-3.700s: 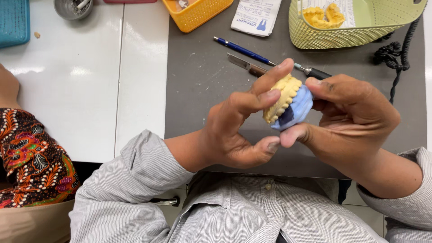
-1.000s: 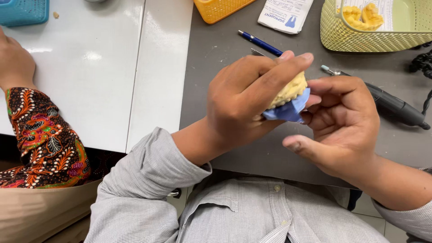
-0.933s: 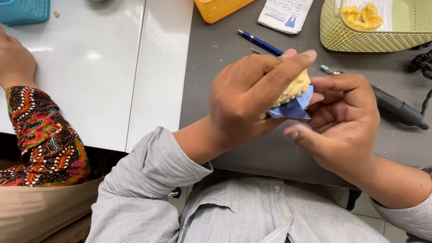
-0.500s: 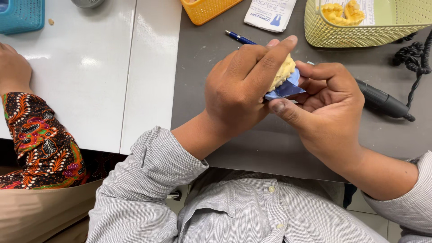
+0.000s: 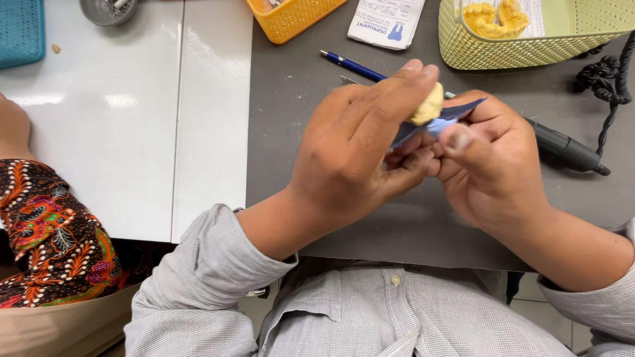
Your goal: The person removes a blue dental impression from a yellow plaster model, then uses a rotary tool to grind and shape a small tooth-shaped object. They repeatedly test the fit of the object against the model and continue refining its shape with the rotary tool.
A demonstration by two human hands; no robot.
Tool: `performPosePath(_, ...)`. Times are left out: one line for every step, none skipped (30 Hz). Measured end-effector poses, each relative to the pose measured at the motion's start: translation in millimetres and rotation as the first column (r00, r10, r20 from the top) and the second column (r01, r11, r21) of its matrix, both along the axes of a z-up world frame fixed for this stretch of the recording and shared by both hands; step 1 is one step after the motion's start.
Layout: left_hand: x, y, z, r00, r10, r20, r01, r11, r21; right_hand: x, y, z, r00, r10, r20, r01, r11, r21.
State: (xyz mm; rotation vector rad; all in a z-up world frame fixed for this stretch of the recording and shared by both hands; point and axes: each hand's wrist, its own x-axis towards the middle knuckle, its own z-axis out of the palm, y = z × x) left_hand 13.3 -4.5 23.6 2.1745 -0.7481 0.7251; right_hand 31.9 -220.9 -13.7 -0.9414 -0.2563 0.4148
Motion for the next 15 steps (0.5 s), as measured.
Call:
performPosePath(-0.1,3.8,1.8,1.000,-0.021,0.005,0.021,1.000,0.023,0.4,-3.9,0.3,0.999,0.031,-0.026,-0.031,1.000,-0.005)
performPosePath(-1.9,5.9,2.9,1.000,-0.024,0.004,0.024,0.999,0.042,-0.2,-8.9,0.5,0.996,0.062,-0.057,-0.063,0.998,-0.009)
performPosePath(-3.8,8.0,3.7,1.000,-0.027,0.003,0.027,0.998,0.061,-0.6,-12.4,-0.6,0.994,0.089,-0.068,-0.090,0.996,-0.017)
performPosePath(-6.7,9.4,4.6,1.000,-0.012,0.004,0.012,0.997,0.080,0.6,-15.6,-1.9,0.990,0.116,-0.075,-0.118,0.993,-0.022)
performPosePath(-8.4,9.8,5.0,1.000,0.005,0.013,-0.006,0.996,0.089,1.7,-18.1,-3.6,0.988,0.139,-0.062,-0.141,0.989,-0.033)
performPosePath(-10.6,10.4,5.5,0.999,0.024,0.023,-0.026,0.995,0.099,3.3,-19.9,-5.6,0.983,0.167,-0.078,-0.170,0.985,-0.030)
performPosePath(-11.9,10.3,5.4,0.998,0.044,0.040,-0.048,0.994,0.100,4.9,-21.0,-7.9,0.976,0.196,-0.094,-0.199,0.980,-0.028)
performPosePath(-13.1,10.4,5.4,0.998,0.052,0.036,-0.056,0.994,0.096,6.2,-22.1,-10.1,0.964,0.225,-0.142,-0.229,0.973,-0.011)
performPosePath(-13.8,10.4,5.2,0.998,0.061,0.033,-0.064,0.994,0.092,7.2,-21.8,-13.2,0.955,0.242,-0.173,-0.244,0.970,0.009)
performPosePath(-14.5,10.1,5.2,0.998,0.059,0.014,-0.060,0.995,0.084,7.6,-22.7,-14.9,0.943,0.260,-0.208,-0.260,0.965,0.027)
performPosePath(-15.1,9.7,5.2,0.998,0.058,0.003,-0.058,0.996,0.075,8.0,-22.7,-17.1,0.936,0.266,-0.228,-0.263,0.964,0.046)
performPosePath(-15.7,9.6,5.1,0.998,0.056,-0.009,-0.056,0.996,0.067,7.1,-23.1,-19.0,0.930,0.271,-0.246,-0.265,0.962,0.060)
performPosePath(-16.2,9.4,5.1,0.998,0.056,-0.013,-0.055,0.997,0.058,6.6,-22.9,-20.9,0.924,0.276,-0.264,-0.266,0.961,0.074)
performPosePath(-16.6,9.2,5.2,0.998,0.055,-0.015,-0.055,0.997,0.057,5.6,-23.4,-21.8,0.919,0.280,-0.278,-0.268,0.960,0.081)
performPosePath(-16.7,9.2,5.2,0.998,0.055,-0.017,-0.054,0.997,0.056,4.7,-23.3,-22.8,0.911,0.272,-0.310,-0.255,0.962,0.095)
